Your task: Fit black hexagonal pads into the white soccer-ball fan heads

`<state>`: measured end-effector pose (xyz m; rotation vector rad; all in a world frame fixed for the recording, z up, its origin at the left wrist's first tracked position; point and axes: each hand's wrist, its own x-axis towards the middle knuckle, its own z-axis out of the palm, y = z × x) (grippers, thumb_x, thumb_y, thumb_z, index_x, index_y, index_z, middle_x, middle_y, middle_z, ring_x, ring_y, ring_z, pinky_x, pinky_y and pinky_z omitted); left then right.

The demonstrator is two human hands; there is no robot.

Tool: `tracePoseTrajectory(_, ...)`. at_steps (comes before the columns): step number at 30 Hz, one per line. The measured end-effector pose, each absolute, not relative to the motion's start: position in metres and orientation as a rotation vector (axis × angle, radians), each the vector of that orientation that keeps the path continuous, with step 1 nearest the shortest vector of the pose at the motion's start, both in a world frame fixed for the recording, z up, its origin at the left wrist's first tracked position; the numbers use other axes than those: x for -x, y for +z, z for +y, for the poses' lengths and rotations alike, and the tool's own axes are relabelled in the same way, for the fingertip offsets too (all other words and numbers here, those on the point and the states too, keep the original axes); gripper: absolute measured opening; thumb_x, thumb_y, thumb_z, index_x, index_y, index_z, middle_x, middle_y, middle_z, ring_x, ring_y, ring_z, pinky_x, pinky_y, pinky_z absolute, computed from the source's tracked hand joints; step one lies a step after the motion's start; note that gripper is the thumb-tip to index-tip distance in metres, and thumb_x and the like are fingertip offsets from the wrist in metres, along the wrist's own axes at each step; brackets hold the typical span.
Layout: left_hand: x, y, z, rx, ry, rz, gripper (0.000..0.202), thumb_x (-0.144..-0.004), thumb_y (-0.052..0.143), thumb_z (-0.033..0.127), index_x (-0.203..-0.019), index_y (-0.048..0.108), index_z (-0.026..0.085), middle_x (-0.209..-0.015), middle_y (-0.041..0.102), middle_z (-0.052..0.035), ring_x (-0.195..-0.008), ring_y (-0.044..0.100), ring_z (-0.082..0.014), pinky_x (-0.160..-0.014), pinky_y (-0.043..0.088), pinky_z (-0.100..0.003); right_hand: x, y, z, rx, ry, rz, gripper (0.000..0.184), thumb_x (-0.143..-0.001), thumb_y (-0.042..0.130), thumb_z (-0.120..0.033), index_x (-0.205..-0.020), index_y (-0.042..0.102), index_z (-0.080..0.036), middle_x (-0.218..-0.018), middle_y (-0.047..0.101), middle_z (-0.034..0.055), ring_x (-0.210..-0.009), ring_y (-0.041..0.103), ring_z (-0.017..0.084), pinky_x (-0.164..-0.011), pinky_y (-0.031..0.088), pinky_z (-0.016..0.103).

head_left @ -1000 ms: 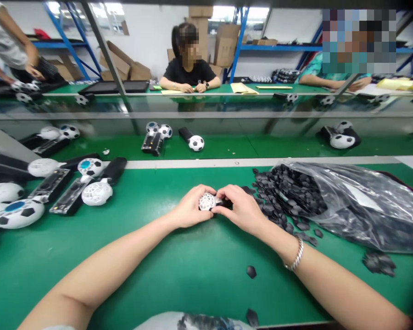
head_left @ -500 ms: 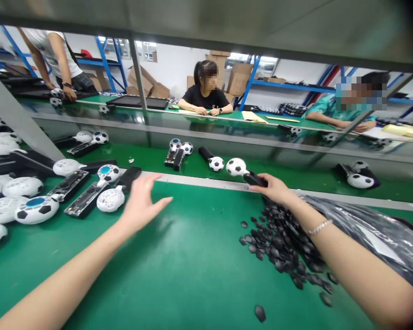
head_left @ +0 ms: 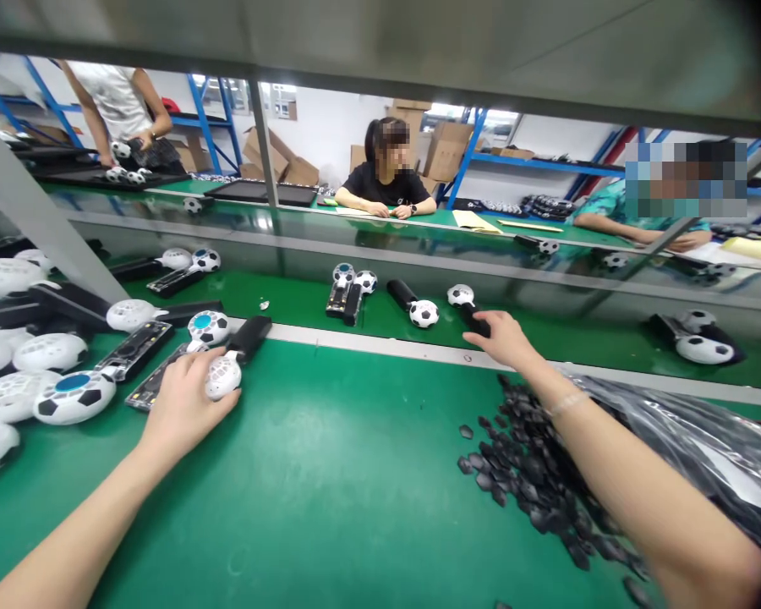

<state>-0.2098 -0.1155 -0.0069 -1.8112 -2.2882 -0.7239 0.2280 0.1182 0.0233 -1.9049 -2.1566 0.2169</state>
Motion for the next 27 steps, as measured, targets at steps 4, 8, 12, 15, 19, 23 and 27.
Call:
tracePoseTrajectory(4, 0.176, 0.035, -0.125, 1.823, -0.924, -2.113, 0.056, -0.075, 0.051, 0.044, -0.125, 0.039, 0.022, -0.115, 0.050, -0.0059, -0.104, 0.047, -0.0305, -0.092, 0.042, -0.045, -0.267, 0.030, 0.033, 1.568, 0.532, -2.691, 0.046, -0.072, 0.064, -0.042, -0.113, 0.060, -0.023, -0.117, 0.054, 0.0068, -0.108, 0.051, 0.027, -0.092, 0.043, 0.035)
tracePoseTrajectory(8, 0.125, 0.073, -0.118, 2.148, -1.014, -1.782, 0.057, -0.077, 0.053, 0.034, -0.129, 0.034, 0.022, -0.120, 0.049, -0.0027, -0.107, 0.048, -0.0244, -0.096, 0.040, -0.037, -0.288, 0.016, -0.024, 1.727, 0.487, -2.732, 0.042, -0.075, 0.060, -0.032, -0.117, 0.057, -0.025, -0.116, 0.054, 0.0085, -0.099, 0.056, 0.028, -0.083, 0.047, 0.039)
tracePoseTrajectory(12, 0.071, 0.074, -0.077, 2.509, -0.919, -1.592, 0.065, -0.069, 0.061, 0.025, -0.128, 0.036, 0.020, -0.120, 0.050, -0.0027, -0.102, 0.050, -0.0228, -0.089, 0.044, -0.033, -0.285, 0.005, -0.033, 1.469, 0.482, -2.716, 0.025, -0.087, 0.046, -0.025, -0.105, 0.062, -0.019, -0.105, 0.059, 0.0078, -0.092, 0.059, 0.022, -0.083, 0.047, 0.034)
tracePoseTrajectory(15, 0.039, 0.051, -0.038, 2.749, -0.742, -1.670, 0.076, -0.064, 0.067, 0.022, -0.132, 0.032, 0.020, -0.120, 0.050, -0.0037, -0.104, 0.049, -0.0246, -0.087, 0.046, -0.033, -0.279, 0.004, -0.030, 1.434, 0.412, -2.708, 0.019, -0.086, 0.049, -0.020, -0.098, 0.063, -0.017, -0.100, 0.061, 0.0073, -0.089, 0.059, 0.022, -0.082, 0.047, 0.035)
tracePoseTrajectory(19, 0.026, 0.022, -0.009, 2.889, -0.559, -1.772, 0.070, -0.068, 0.067, 0.027, -0.131, 0.036, 0.017, -0.128, 0.044, -0.0073, -0.115, 0.043, -0.0277, -0.097, 0.041, -0.037, -0.273, 0.008, -0.029, 1.453, 0.336, -2.694, 0.013, -0.082, 0.057, -0.013, -0.093, 0.064, -0.015, -0.094, 0.063, 0.0072, -0.085, 0.060, 0.022, -0.078, 0.047, 0.033)
tracePoseTrajectory(23, 0.044, 0.014, -0.011, 2.874, -0.508, -1.813, 0.075, -0.068, 0.072, 0.031, -0.132, 0.034, 0.020, -0.133, 0.038, -0.0057, -0.121, 0.038, -0.0283, -0.102, 0.037, -0.040, -0.270, 0.010, -0.026, 1.445, 0.295, -2.661, 0.008, -0.079, 0.061, -0.012, -0.086, 0.064, -0.014, -0.085, 0.060, 0.0066, -0.079, 0.058, 0.020, -0.072, 0.046, 0.030)
tracePoseTrajectory(27, 0.057, 0.017, -0.027, 2.802, -0.428, -1.933, 0.056, -0.074, 0.065, 0.022, -0.126, 0.043, 0.020, -0.124, 0.047, -0.0060, -0.113, 0.046, -0.0265, -0.094, 0.042, -0.036, -0.260, 0.011, -0.022, 1.384, 0.376, -2.596, 0.011, -0.079, 0.059, -0.009, -0.087, 0.064, -0.015, -0.084, 0.059, 0.0052, -0.077, 0.058, 0.017, -0.072, 0.046, 0.027)
